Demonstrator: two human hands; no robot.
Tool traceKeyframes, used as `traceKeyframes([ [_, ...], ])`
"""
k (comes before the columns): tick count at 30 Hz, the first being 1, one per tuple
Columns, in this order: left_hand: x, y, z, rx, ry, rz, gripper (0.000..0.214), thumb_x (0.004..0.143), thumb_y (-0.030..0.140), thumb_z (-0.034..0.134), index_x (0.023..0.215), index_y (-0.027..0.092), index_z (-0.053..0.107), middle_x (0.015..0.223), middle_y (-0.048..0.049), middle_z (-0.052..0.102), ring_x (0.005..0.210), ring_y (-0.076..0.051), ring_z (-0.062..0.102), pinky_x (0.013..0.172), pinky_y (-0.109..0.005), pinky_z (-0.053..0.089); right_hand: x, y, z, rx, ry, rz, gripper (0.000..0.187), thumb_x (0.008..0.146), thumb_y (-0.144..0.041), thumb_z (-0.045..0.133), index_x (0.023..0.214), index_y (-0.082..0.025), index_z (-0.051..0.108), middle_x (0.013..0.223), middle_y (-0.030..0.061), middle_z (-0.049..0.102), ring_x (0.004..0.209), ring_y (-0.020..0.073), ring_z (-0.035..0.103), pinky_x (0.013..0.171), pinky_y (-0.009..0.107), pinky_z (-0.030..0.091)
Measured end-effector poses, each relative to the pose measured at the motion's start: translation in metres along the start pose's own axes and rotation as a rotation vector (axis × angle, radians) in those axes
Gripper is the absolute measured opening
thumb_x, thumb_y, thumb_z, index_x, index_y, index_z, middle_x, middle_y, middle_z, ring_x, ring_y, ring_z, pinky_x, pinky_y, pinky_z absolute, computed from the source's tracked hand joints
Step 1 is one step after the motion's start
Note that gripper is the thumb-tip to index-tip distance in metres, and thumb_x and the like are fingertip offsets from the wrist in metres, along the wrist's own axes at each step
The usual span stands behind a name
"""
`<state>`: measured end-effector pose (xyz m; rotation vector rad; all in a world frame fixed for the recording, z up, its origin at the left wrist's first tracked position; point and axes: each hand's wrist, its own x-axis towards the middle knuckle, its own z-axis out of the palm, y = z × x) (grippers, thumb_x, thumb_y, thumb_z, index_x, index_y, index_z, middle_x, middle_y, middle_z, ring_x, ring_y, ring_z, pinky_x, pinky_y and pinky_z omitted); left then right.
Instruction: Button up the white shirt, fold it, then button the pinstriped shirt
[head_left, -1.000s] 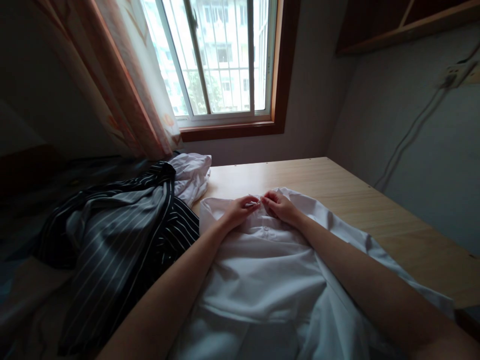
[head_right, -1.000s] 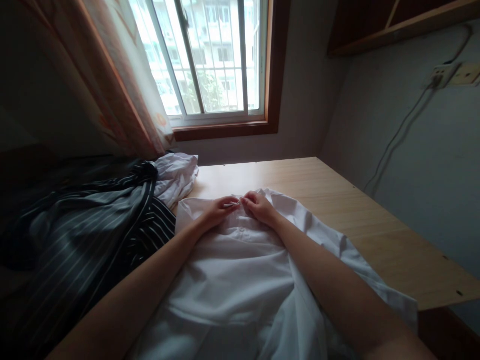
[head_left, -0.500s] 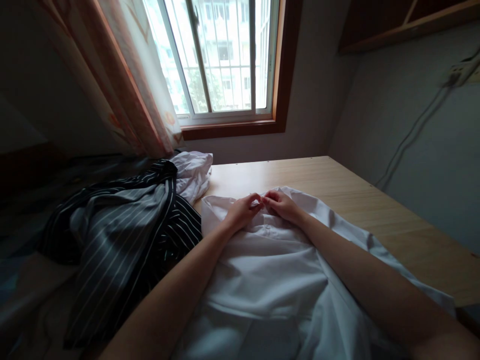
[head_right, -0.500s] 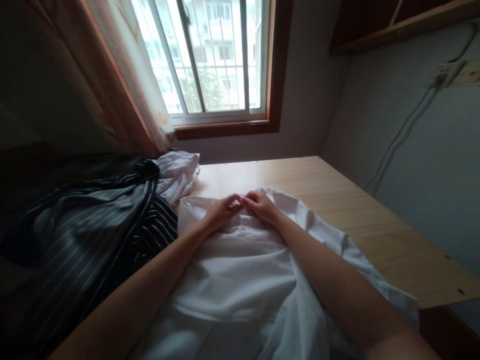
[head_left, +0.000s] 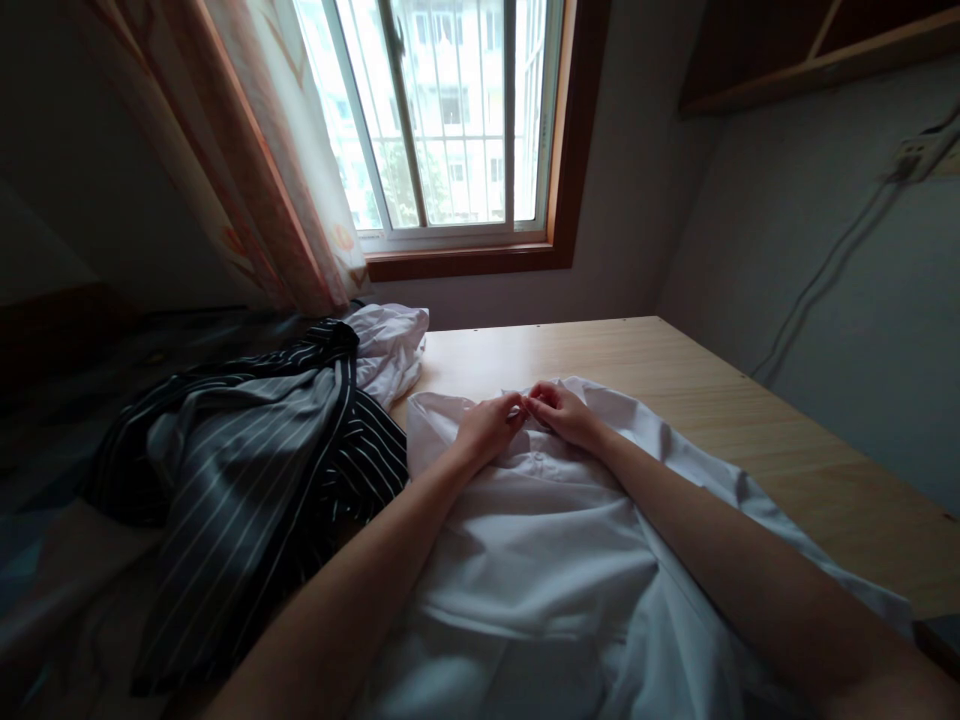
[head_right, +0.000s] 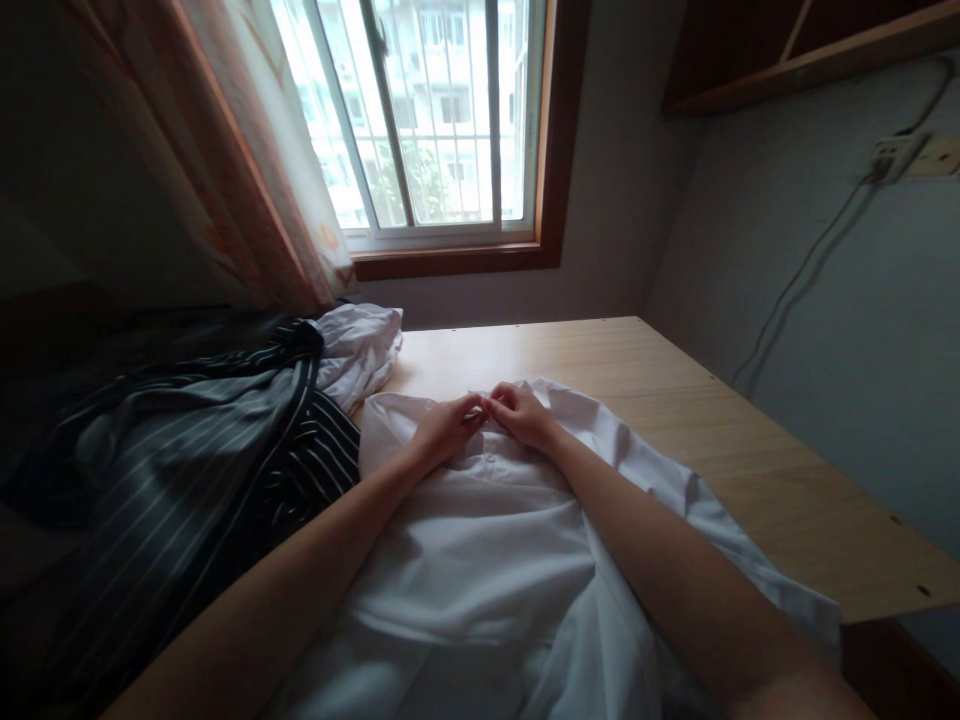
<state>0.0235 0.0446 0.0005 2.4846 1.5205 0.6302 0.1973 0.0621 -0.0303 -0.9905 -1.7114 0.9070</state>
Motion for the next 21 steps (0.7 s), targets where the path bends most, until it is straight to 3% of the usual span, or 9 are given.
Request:
traceKeyframes([
  [6,0.002,-0.008,0.002,-0.068,0.106,-0.043,0.017,0.089,0.038,0.060,0.087,0.023,0.067,0.076,-0.0029,0.071,0.071,-0.020,0.064,0.064,-0.026,0.043,-0.005,-0.008,-0.002,0.036,0.028,0.086,0.039,0.075,-0.056,0.068,0.066,-0.021,0.054,0.055,-0.0030,0.054,0.049,0.0112,0.045,0.044,0.023,0.034],
  [10,0.006,-0.024,0.001,-0.254,0.283,-0.134,0.026,0.088,0.043,0.060,0.076,0.020,0.061,0.070,-0.0002,0.067,0.065,-0.016,0.062,0.062,-0.024,0.043,-0.007,-0.010,-0.006,0.208,0.060,0.204,0.042,0.074,-0.060,0.068,0.072,-0.022,0.051,0.049,-0.0075,0.046,0.038,0.0084,0.036,0.035,0.022,0.025],
  [12,0.007,-0.031,0.001,-0.329,0.324,-0.135,0.027,0.090,0.044,0.058,0.078,0.020,0.059,0.070,0.0010,0.065,0.065,-0.015,0.061,0.063,-0.023,0.044,-0.006,-0.009,-0.007,0.293,0.107,0.226,0.042,0.074,-0.061,0.067,0.076,-0.022,0.051,0.051,-0.0076,0.048,0.039,0.0084,0.039,0.035,0.021,0.028],
  [15,0.007,-0.034,0.000,-0.323,0.304,-0.077,0.017,0.093,0.035,0.054,0.089,0.020,0.060,0.078,-0.0012,0.067,0.071,-0.017,0.063,0.070,-0.027,0.048,-0.003,-0.007,-0.009,0.367,0.253,0.227,0.043,0.073,-0.061,0.068,0.081,-0.023,0.051,0.058,-0.0062,0.054,0.047,0.0105,0.050,0.043,0.023,0.043],
  [17,0.005,-0.029,-0.003,-0.206,0.321,-0.014,0.010,0.090,0.024,0.055,0.098,0.019,0.061,0.092,-0.0067,0.068,0.087,-0.022,0.064,0.083,-0.035,0.049,0.000,-0.005,-0.010,0.392,0.344,0.238,0.041,0.075,-0.060,0.066,0.082,-0.023,0.049,0.060,-0.0056,0.056,0.052,0.0125,0.056,0.050,0.026,0.049],
  [21,-0.005,-0.004,-0.013,0.043,0.348,0.258,0.029,0.082,0.007,0.054,0.107,0.020,0.062,0.127,-0.0125,0.059,0.123,-0.029,0.049,0.108,-0.048,0.035,0.003,0.000,-0.012,0.382,0.412,0.226,0.039,0.079,-0.060,0.062,0.084,-0.024,0.048,0.063,-0.0046,0.058,0.055,0.0141,0.059,0.055,0.028,0.052],
])
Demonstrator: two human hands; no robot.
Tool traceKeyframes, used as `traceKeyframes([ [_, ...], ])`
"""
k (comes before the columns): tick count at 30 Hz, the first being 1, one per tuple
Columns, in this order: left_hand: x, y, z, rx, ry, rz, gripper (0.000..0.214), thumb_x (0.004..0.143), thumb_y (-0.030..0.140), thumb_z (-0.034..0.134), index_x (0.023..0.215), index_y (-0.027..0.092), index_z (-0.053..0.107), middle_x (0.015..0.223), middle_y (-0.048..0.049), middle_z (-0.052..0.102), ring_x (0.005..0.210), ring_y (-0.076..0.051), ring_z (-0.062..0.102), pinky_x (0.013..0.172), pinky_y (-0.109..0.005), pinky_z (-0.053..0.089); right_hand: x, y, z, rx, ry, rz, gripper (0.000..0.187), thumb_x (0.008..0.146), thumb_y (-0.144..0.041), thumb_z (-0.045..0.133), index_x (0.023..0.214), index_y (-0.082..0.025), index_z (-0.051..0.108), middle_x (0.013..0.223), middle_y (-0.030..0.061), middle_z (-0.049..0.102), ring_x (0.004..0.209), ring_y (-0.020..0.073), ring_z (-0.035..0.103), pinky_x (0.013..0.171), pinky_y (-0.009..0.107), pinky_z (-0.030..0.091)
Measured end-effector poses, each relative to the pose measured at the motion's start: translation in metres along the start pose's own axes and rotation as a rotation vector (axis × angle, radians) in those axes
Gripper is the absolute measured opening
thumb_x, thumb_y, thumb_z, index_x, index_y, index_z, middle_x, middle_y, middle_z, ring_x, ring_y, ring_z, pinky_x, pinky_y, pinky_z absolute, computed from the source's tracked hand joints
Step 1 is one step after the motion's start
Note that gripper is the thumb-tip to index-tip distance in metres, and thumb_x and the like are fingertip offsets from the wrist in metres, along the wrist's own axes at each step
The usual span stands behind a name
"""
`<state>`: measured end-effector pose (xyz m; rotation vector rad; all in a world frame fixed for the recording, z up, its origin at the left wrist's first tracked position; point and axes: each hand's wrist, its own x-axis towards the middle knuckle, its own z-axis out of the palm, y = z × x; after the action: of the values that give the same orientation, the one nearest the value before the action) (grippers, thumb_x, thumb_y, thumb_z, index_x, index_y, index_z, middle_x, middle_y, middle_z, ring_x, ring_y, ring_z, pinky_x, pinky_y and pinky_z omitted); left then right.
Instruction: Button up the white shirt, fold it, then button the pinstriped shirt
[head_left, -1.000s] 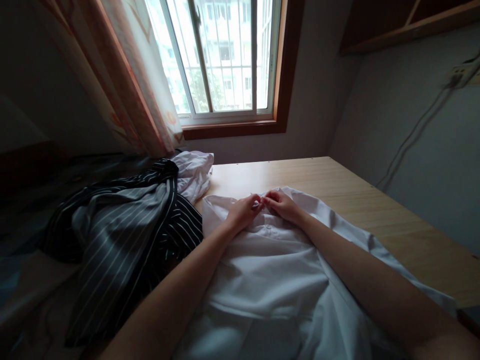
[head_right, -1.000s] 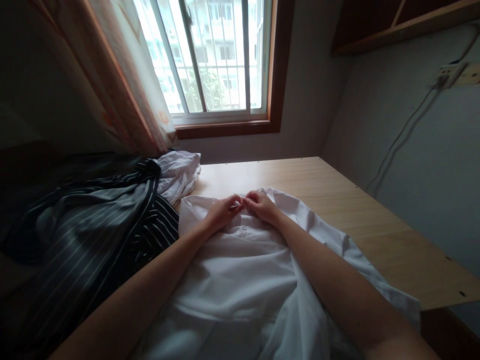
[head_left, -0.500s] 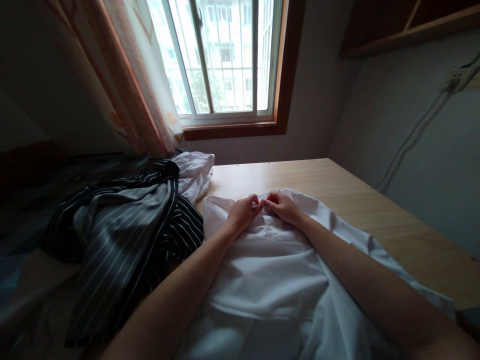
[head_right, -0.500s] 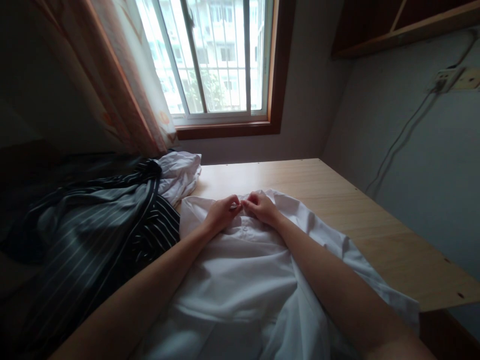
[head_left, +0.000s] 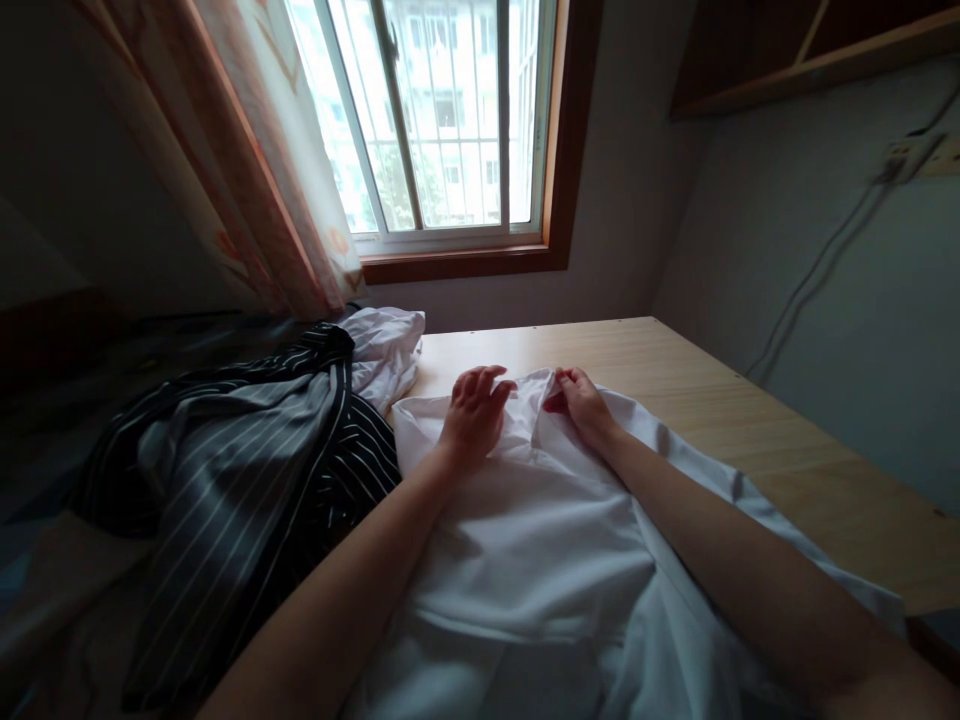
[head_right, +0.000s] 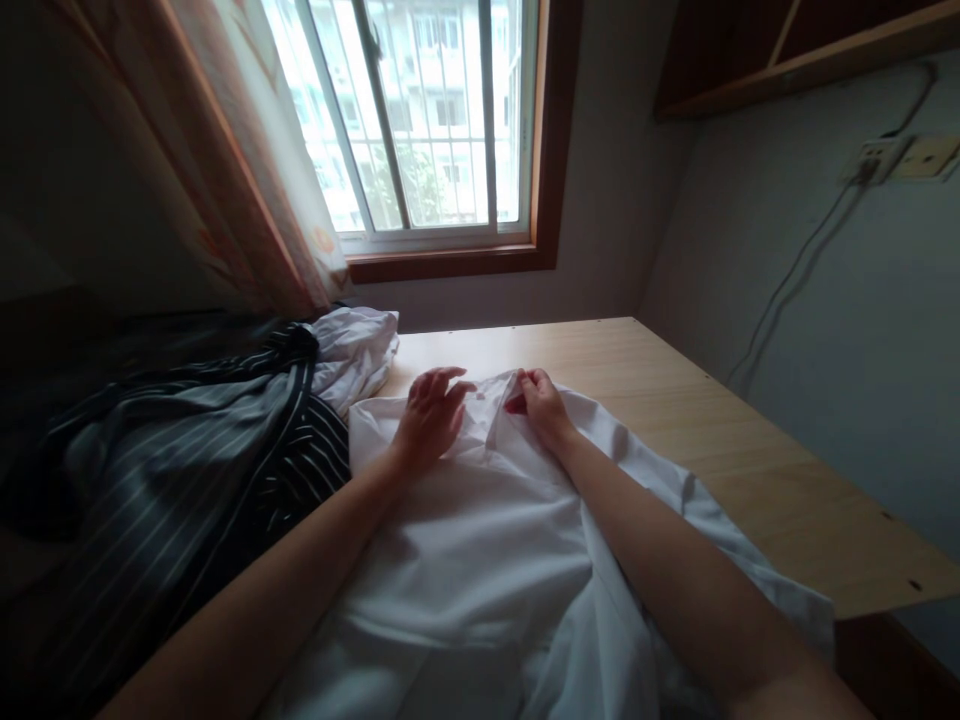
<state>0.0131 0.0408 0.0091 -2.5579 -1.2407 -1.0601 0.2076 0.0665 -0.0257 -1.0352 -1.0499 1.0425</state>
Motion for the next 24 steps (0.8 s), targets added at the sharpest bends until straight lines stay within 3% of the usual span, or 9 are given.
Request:
traceKeyframes([
  [2,-0.002,0.015,-0.003,-0.054,-0.091,0.030,0.025,0.083,0.009,0.052,0.103,0.020,0.062,0.116,-0.0108,0.064,0.114,-0.027,0.054,0.104,-0.045,0.039,0.001,0.002,-0.001,0.003,0.029,-0.050,0.041,0.078,-0.062,0.061,0.084,-0.024,0.047,0.063,-0.0050,0.058,0.054,0.0133,0.058,0.054,0.027,0.051],
  [5,-0.007,0.027,0.001,-0.203,-0.266,-0.133,0.018,0.085,0.013,0.047,0.092,0.019,0.063,0.091,-0.0076,0.067,0.087,-0.022,0.061,0.085,-0.037,0.049,0.004,0.005,-0.004,0.008,0.102,-0.093,0.044,0.077,-0.065,0.060,0.084,-0.024,0.045,0.062,-0.0063,0.055,0.052,0.0121,0.055,0.052,0.026,0.050],
  [8,-0.011,0.024,0.006,-0.341,-0.365,-0.205,0.018,0.087,0.018,0.046,0.086,0.019,0.064,0.086,-0.0051,0.068,0.081,-0.019,0.060,0.079,-0.031,0.049,0.008,0.006,-0.006,-0.008,0.147,-0.101,0.043,0.078,-0.066,0.057,0.084,-0.025,0.044,0.062,-0.0067,0.053,0.052,0.0122,0.054,0.052,0.026,0.050],
  [15,-0.012,0.013,0.006,-0.588,-0.454,-0.193,0.018,0.087,0.027,0.051,0.094,0.019,0.065,0.090,-0.0027,0.068,0.083,-0.017,0.059,0.079,-0.028,0.048,0.014,0.007,-0.010,-0.004,0.229,-0.095,0.043,0.077,-0.066,0.057,0.083,-0.026,0.043,0.063,-0.0062,0.052,0.053,0.0123,0.053,0.052,0.026,0.051],
  [19,-0.011,0.014,0.010,-0.592,-0.460,-0.190,0.023,0.091,0.035,0.046,0.089,0.019,0.062,0.084,-0.0020,0.065,0.077,-0.016,0.056,0.074,-0.027,0.046,0.017,0.008,-0.012,-0.006,0.249,-0.103,0.044,0.077,-0.067,0.056,0.083,-0.026,0.043,0.062,-0.0063,0.051,0.053,0.0123,0.052,0.052,0.027,0.050],
  [24,-0.011,0.015,0.012,-0.546,-0.469,-0.170,0.020,0.093,0.032,0.045,0.094,0.020,0.061,0.088,-0.0018,0.066,0.080,-0.017,0.058,0.076,-0.027,0.047,0.024,0.013,-0.016,-0.040,0.347,-0.071,0.045,0.077,-0.068,0.055,0.080,-0.026,0.043,0.060,-0.0059,0.050,0.051,0.0131,0.051,0.047,0.026,0.047],
])
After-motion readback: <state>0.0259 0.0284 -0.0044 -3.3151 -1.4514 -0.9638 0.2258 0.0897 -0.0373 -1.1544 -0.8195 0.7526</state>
